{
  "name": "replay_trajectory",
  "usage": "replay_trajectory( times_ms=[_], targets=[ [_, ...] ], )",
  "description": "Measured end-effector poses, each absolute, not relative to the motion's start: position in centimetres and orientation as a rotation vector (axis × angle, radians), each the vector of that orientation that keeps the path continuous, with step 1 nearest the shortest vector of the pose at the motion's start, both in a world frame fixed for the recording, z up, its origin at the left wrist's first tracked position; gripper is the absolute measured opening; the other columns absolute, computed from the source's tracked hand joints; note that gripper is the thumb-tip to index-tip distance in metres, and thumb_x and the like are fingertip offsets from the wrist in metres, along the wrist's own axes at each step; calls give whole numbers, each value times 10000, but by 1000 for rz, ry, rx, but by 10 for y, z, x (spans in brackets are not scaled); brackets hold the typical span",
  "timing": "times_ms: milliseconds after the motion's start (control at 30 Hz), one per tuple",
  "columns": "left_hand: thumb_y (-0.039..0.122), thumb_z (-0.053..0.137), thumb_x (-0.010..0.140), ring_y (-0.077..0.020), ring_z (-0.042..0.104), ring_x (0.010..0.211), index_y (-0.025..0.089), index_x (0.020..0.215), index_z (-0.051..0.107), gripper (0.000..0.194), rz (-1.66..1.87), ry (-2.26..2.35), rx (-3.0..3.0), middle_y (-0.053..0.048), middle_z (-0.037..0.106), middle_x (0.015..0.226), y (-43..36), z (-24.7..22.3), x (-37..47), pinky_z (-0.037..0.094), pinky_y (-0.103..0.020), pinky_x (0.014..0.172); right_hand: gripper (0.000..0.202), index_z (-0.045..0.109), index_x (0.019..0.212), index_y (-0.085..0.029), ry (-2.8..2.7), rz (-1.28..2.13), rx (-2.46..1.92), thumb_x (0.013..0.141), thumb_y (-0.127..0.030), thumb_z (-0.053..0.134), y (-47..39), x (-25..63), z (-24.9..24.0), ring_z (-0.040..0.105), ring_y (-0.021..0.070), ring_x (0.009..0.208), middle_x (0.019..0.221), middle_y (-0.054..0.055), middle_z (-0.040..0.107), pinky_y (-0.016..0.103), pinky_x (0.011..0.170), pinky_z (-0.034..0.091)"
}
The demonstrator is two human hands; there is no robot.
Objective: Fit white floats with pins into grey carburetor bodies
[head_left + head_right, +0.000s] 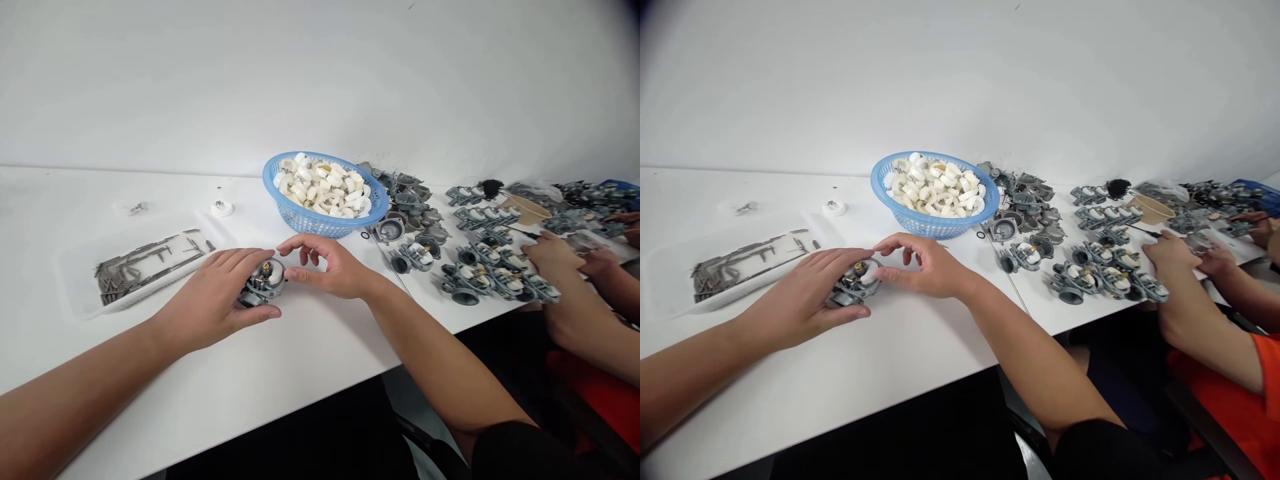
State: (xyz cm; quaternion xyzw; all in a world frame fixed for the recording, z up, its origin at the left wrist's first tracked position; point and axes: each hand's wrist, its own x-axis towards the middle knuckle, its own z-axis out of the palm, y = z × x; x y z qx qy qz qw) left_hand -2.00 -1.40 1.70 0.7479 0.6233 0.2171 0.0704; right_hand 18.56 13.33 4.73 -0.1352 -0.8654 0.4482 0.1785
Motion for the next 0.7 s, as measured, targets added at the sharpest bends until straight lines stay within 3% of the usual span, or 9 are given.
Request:
replay_trajectory(
  times_ms=[167,367,533,700],
  targets=[
    [739,511,900,-371,604,1191,216,1468,418,777,660,1870,2255,-138,642,1324,-15,16,-20,387,-543,1095,388,685,1107,-240,-2546,1073,-743,945,-583,601,140,194,59,466,94,617,882,-9,661,268,574,366],
    [723,500,913,-363,620,1181,227,1442,439,728,628,1872,2236,-129,655,1297,-15,18,-20,348,-559,1144,340,685,946,-202,-2626,811,-991,952,-530,595,145,201,65,501,107,597,723,-16,616,272,550,320],
    [754,552,864,-360,610,1161,246,1362,498,713,697,1865,2161,-118,644,1309,-14,19,-19,437,-521,1067,269,676,881,-199,-2475,966,-586,942,-459,646,141,202,64,451,89,574,649,-40,538,255,538,337],
    [751,708,740,-339,626,1091,278,1281,520,743,819,1855,1900,-101,644,1260,-14,20,-18,534,-446,900,153,666,842,-196,-2293,833,-281,942,-311,658,135,198,62,521,96,635,749,-7,648,262,585,395]
  ],
)
